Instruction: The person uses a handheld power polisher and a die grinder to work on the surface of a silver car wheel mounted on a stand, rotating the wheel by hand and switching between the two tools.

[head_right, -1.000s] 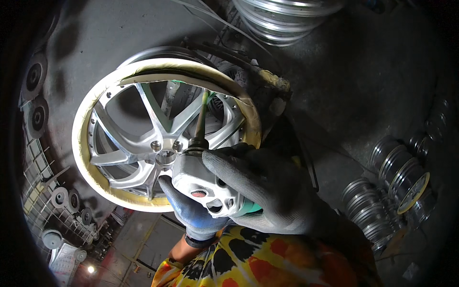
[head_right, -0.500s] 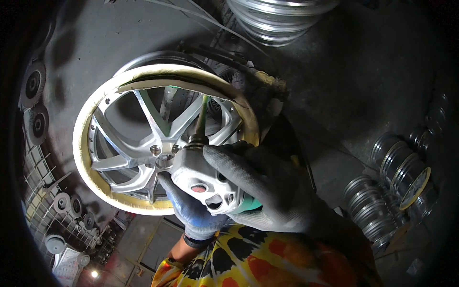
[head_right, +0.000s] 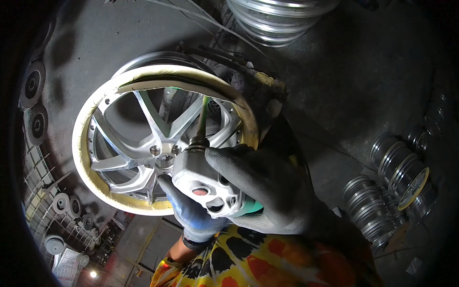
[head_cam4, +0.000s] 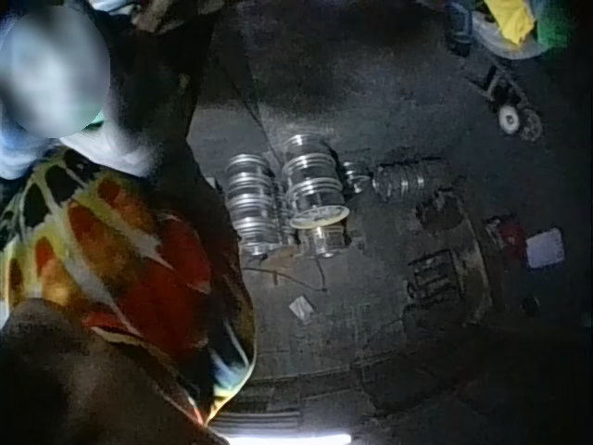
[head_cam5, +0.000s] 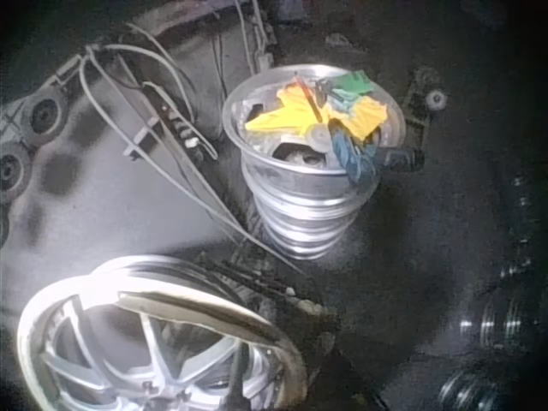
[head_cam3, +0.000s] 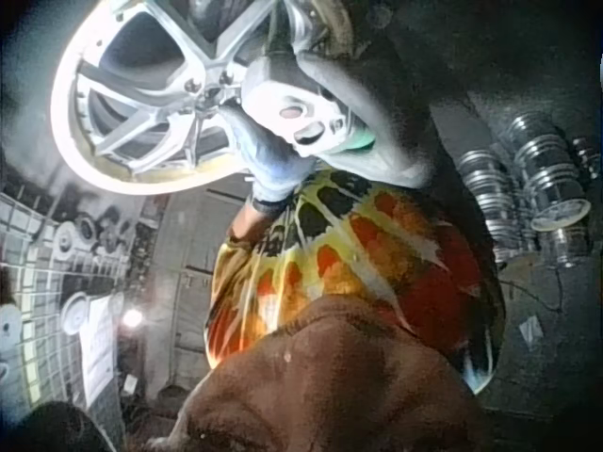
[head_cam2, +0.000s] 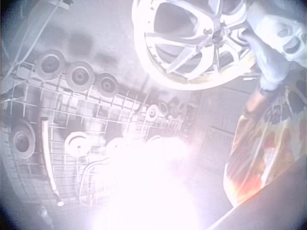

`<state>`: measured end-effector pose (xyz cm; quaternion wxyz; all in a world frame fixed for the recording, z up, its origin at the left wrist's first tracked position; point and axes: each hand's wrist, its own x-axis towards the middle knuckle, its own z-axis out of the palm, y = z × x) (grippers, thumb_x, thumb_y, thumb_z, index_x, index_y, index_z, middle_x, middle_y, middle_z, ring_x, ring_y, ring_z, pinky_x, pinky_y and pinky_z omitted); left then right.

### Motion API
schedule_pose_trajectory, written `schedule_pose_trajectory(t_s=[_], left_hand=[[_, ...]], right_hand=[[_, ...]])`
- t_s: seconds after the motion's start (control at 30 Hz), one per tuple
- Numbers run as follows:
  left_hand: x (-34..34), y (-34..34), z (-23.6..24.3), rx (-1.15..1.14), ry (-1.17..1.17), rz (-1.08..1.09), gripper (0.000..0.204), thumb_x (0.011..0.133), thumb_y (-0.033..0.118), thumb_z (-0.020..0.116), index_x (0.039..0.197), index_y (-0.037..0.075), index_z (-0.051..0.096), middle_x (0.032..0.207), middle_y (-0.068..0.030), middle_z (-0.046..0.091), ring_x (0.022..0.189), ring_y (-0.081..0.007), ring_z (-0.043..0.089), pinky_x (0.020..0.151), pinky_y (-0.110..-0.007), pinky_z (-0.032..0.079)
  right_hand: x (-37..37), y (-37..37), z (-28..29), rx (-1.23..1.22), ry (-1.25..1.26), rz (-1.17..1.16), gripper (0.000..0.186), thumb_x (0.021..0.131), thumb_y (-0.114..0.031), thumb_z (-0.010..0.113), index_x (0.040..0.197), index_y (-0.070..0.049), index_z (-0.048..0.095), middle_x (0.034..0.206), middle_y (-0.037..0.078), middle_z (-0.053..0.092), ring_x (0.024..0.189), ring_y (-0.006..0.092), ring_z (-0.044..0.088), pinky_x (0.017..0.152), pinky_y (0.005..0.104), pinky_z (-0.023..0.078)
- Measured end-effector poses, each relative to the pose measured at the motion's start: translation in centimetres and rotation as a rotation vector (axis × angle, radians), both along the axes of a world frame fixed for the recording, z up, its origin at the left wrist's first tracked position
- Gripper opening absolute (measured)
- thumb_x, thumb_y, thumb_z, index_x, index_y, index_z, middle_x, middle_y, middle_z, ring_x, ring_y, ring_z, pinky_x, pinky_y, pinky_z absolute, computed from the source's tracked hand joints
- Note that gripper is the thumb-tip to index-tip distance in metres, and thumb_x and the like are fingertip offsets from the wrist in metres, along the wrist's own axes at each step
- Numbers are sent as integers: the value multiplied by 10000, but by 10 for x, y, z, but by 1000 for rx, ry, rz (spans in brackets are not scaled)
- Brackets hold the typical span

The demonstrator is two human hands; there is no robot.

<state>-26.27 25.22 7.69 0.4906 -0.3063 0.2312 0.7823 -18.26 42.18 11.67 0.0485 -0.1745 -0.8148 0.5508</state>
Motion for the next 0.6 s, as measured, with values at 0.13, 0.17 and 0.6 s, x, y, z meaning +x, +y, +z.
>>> schedule_pose_trajectory(t_s=[0.13,0.17,0.6], left_hand=[[1,4,5,-174,134,-152,870,884,794,430,1414,105,475,1329,-108,581,1182,-309,587,1000,-481,501],[-2,8,6,-220,116,-183,872,886,799,415,1414,108,478,1329,-111,578,1181,-311,587,1011,-483,494],[1,6,-4,-73,-10,-22,808,898,774,434,1376,129,524,1288,-79,613,1176,-303,590,985,-513,503]], right_hand=[[2,-2,0,-16,-5,-14,844,604,-140,910,1364,-40,556,1124,104,651,922,232,653,779,356,555],[2,-2,-1,-16,4,-27,846,604,-151,911,1365,-42,557,1139,105,650,928,234,651,788,359,553],[0,4,-15,-27,84,19,867,626,-111,904,1392,-2,515,1199,152,622,950,261,653,800,351,565]])
